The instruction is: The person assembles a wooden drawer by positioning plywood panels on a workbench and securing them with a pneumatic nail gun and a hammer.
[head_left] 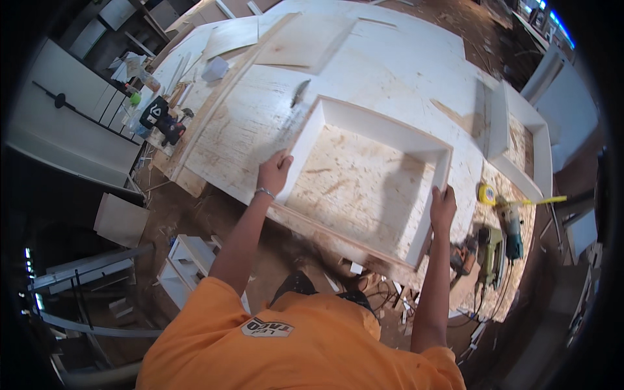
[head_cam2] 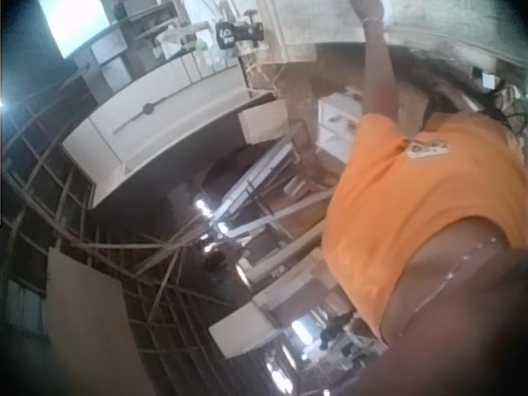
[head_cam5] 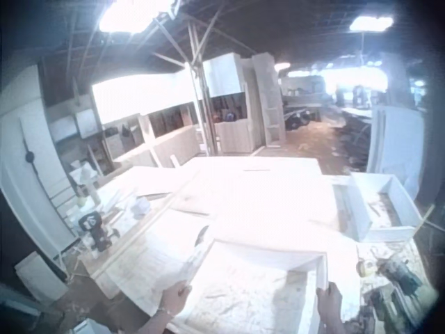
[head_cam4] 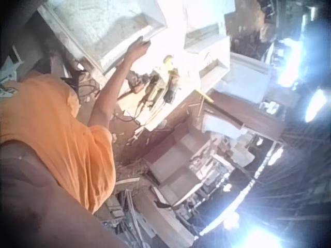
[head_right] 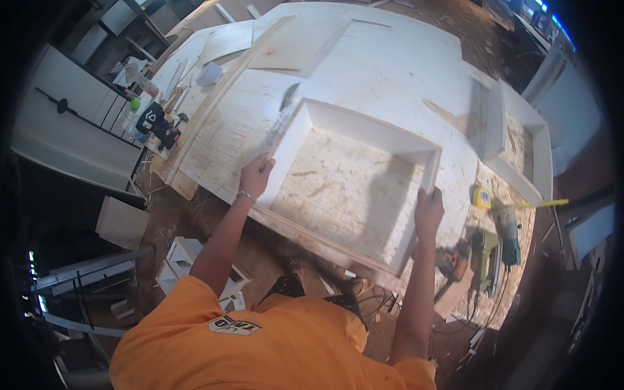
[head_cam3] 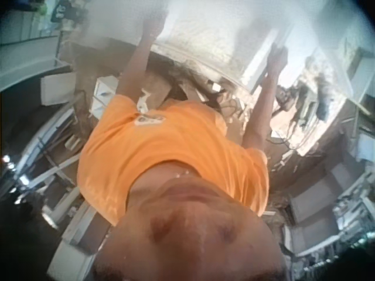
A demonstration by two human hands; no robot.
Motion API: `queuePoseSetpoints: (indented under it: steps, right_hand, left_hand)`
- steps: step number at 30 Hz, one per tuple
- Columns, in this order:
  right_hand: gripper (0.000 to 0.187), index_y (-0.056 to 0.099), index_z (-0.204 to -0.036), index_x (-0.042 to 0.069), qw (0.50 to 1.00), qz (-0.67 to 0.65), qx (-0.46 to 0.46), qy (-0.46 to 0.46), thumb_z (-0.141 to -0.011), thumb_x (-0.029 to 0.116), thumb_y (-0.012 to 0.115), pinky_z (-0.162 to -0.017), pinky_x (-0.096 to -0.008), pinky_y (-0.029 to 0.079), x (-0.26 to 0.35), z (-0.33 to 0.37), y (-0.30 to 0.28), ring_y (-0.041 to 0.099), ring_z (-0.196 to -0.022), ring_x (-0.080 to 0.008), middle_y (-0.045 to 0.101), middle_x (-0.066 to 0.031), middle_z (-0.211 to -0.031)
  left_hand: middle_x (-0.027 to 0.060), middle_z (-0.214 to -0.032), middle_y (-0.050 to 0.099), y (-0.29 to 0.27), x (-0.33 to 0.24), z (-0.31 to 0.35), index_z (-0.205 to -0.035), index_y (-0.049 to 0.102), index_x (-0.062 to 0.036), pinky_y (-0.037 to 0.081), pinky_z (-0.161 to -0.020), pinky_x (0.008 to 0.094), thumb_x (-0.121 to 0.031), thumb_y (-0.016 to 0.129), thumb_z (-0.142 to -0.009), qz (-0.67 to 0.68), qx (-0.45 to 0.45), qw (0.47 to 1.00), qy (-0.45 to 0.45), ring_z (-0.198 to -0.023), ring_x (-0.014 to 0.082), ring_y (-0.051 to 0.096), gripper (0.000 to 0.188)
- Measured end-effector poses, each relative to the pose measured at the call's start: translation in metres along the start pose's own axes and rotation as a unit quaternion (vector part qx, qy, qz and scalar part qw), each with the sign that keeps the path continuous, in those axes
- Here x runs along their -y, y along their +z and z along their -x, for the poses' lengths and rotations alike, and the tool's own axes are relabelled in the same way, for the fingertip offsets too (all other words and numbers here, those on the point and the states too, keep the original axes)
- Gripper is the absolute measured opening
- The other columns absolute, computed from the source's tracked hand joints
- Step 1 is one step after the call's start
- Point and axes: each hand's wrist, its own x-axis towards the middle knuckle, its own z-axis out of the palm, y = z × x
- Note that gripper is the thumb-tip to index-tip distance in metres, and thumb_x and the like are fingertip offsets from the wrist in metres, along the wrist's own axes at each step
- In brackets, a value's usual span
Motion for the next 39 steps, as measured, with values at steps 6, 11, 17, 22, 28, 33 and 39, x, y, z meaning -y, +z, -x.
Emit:
queuePoseSetpoints:
  steps: [6, 11, 17, 22, 28, 33, 39]
  right_hand:
    - [0.038, 0.060, -0.127, -0.001, 0.993, 0.097, -0.060, -0.031, -0.101, 0.026, 0.064, -0.083, -0.0464, 0.054, 0.005, -0.005, 0.009, 0.071, -0.099, -0.0438, 0.071, -0.0309, -0.105]
    - [0.052, 0.052, -0.139, 0.003, 0.946, 0.325, 0.015, 0.015, -0.103, 0.040, 0.059, -0.093, -0.0511, 0.053, 0.040, -0.013, 0.008, 0.064, -0.114, -0.0473, 0.067, -0.0318, -0.120]
    - [0.051, 0.052, -0.144, 0.000, 0.910, 0.315, -0.095, -0.251, -0.100, 0.024, 0.065, -0.110, -0.0439, 0.045, 0.230, -0.044, 0.134, 0.058, -0.129, -0.0364, 0.059, -0.0200, -0.142]
    - [0.050, 0.056, -0.136, 0.003, 0.950, 0.147, 0.067, -0.268, -0.093, 0.021, 0.072, -0.099, -0.0441, 0.053, 0.362, -0.134, 0.343, 0.067, -0.115, -0.0351, 0.067, -0.0200, -0.128]
    - [0.068, 0.049, -0.140, -0.003, 0.985, 0.169, 0.010, -0.017, -0.089, 0.033, 0.077, -0.094, -0.0440, 0.056, 0.350, -0.288, 0.532, 0.063, -0.122, -0.0366, 0.062, -0.0294, -0.133]
    - [0.061, 0.052, -0.138, 0.001, 0.954, -0.170, 0.109, 0.221, -0.092, 0.032, 0.076, -0.089, -0.0415, 0.057, 0.315, -0.346, 0.582, 0.061, -0.118, -0.0229, 0.059, -0.0138, -0.136]
    - [0.056, 0.052, -0.140, -0.006, 0.940, -0.279, 0.191, 0.049, -0.097, 0.024, 0.070, -0.098, -0.0479, 0.054, 0.442, -0.283, 0.514, 0.060, -0.123, -0.0268, 0.063, -0.0171, -0.133]
  left_hand:
    - [0.0241, -0.143, 0.059, -0.006, 0.044, -0.024, -0.148, 0.048, 0.0025, 0.044, -0.111, 0.0371, -0.045, 0.055, -0.105, 0.106, 0.164, 0.981, -0.001, -0.132, 0.0293, 0.058, 0.065]
    - [0.0251, -0.150, 0.052, -0.030, 0.138, -0.132, -0.151, 0.044, 0.0015, 0.042, -0.113, 0.0405, -0.052, 0.050, -0.105, 0.072, 0.362, 0.924, 0.095, -0.136, 0.0370, 0.053, 0.071]
    - [0.0198, -0.155, 0.048, -0.081, 0.282, -0.252, -0.148, 0.051, -0.0044, 0.030, -0.122, 0.0450, -0.041, 0.055, -0.103, -0.043, 0.082, 0.994, 0.059, -0.144, 0.0332, 0.043, 0.058]
    - [0.0115, -0.164, 0.036, -0.099, 0.294, -0.282, -0.148, 0.051, -0.0096, 0.018, -0.127, 0.0475, -0.037, 0.054, -0.101, -0.197, -0.034, 0.976, 0.088, -0.154, 0.0271, 0.028, 0.054]
    - [0.0126, -0.164, 0.036, -0.102, 0.291, -0.289, -0.150, 0.050, -0.0094, 0.017, -0.127, 0.0493, -0.039, 0.054, -0.099, -0.203, -0.016, 0.976, 0.075, -0.154, 0.0280, 0.029, 0.059]
    - [0.0153, -0.163, 0.037, -0.108, 0.287, -0.289, -0.151, 0.047, -0.0082, 0.018, -0.126, 0.0504, -0.038, 0.056, -0.098, -0.207, 0.002, 0.976, 0.065, -0.154, 0.0295, 0.029, 0.061]
    - [0.0186, -0.160, 0.041, -0.100, 0.296, -0.290, -0.146, 0.052, -0.0039, 0.021, -0.124, 0.0508, -0.035, 0.056, -0.098, -0.230, -0.036, 0.968, 0.093, -0.151, 0.0325, 0.034, 0.058]
